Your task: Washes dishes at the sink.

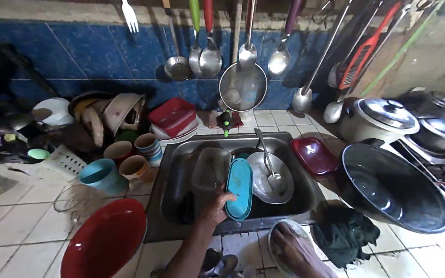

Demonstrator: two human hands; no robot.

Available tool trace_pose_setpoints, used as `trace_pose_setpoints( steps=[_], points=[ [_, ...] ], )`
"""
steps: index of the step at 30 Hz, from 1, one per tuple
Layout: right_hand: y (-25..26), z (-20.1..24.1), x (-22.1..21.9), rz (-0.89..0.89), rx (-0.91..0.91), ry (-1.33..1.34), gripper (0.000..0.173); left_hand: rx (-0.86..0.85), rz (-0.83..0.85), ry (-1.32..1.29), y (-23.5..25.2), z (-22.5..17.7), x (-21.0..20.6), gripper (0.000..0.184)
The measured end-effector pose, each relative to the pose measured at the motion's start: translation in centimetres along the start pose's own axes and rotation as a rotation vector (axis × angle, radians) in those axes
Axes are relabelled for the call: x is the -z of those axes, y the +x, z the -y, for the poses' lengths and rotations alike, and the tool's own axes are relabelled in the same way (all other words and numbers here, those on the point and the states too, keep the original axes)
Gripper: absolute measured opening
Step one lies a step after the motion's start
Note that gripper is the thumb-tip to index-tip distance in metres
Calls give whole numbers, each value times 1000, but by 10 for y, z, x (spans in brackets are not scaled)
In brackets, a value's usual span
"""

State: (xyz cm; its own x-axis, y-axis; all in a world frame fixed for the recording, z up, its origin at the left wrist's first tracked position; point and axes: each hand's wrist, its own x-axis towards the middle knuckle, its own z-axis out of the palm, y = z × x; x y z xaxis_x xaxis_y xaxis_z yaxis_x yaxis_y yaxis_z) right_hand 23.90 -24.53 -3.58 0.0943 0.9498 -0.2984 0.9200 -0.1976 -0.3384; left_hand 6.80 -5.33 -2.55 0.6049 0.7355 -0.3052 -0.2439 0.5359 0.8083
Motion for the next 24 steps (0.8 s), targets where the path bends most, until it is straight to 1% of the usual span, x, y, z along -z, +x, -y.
trace_pose_setpoints(
  steps=[2, 4, 7, 8, 9, 10, 11, 12, 13, 14, 15, 16, 18, 20, 21, 22, 23, 24],
  points=[
    [1, -7, 8, -10, 2, 130, 34, 7, 13, -19, -3, -1, 1, 61],
    [4, -9, 28, -187, 3, 370, 32, 14, 17, -40, -6, -5, -1, 59],
    [28, 18, 65, -521, -50, 796, 35, 15, 8, -79, -7, -2, -7, 56],
    [43, 32, 69, -607, -7, 988, 32, 12, 15, -81, -7, 0, -10, 58],
    [59, 47, 69, -639, 82, 1167, 31, 14, 30, -83, -8, 2, -13, 57],
    [74, 61, 65, -626, 178, 1237, 32, -1, 55, -98, -10, 3, -16, 54],
    [89, 72, 57, -602, 261, 1172, 34, -26, 96, -131, -13, 3, -16, 48],
    [102, 78, 48, -599, 337, 985, 36, -49, 122, -159, -15, 3, -16, 40],
    [115, 80, 40, -663, 415, 725, 35, -50, 134, -154, -18, 3, -12, 37],
    [129, 79, 38, -750, 461, 463, 32, -37, 106, -114, -22, 3, -9, 42],
    [142, 74, 42, -817, 463, 252, 30, -8, 81, -49, -27, 0, -8, 57],
    [154, 70, 51, -847, 418, 132, 29, 20, 54, -3, -31, -1, -7, 68],
    [180, 65, 58, -951, 297, 33, 27, 43, 43, 33, -36, 0, -2, 71],
    [193, 72, 51, -994, 211, 48, 24, 26, 63, 45, -34, 0, 4, 70],
    [188, 84, 45, -970, 213, 80, 24, 13, 70, 54, -30, 0, 10, 68],
    [179, 98, 38, -936, 255, 115, 24, -5, 71, 56, -25, 1, 16, 63],
    [173, 109, 33, -918, 312, 121, 23, -34, 70, 49, -18, 1, 21, 54],
    [170, 114, 31, -880, 350, 118, 22, -49, 64, 57, -14, 1, 25, 51]
  ],
)
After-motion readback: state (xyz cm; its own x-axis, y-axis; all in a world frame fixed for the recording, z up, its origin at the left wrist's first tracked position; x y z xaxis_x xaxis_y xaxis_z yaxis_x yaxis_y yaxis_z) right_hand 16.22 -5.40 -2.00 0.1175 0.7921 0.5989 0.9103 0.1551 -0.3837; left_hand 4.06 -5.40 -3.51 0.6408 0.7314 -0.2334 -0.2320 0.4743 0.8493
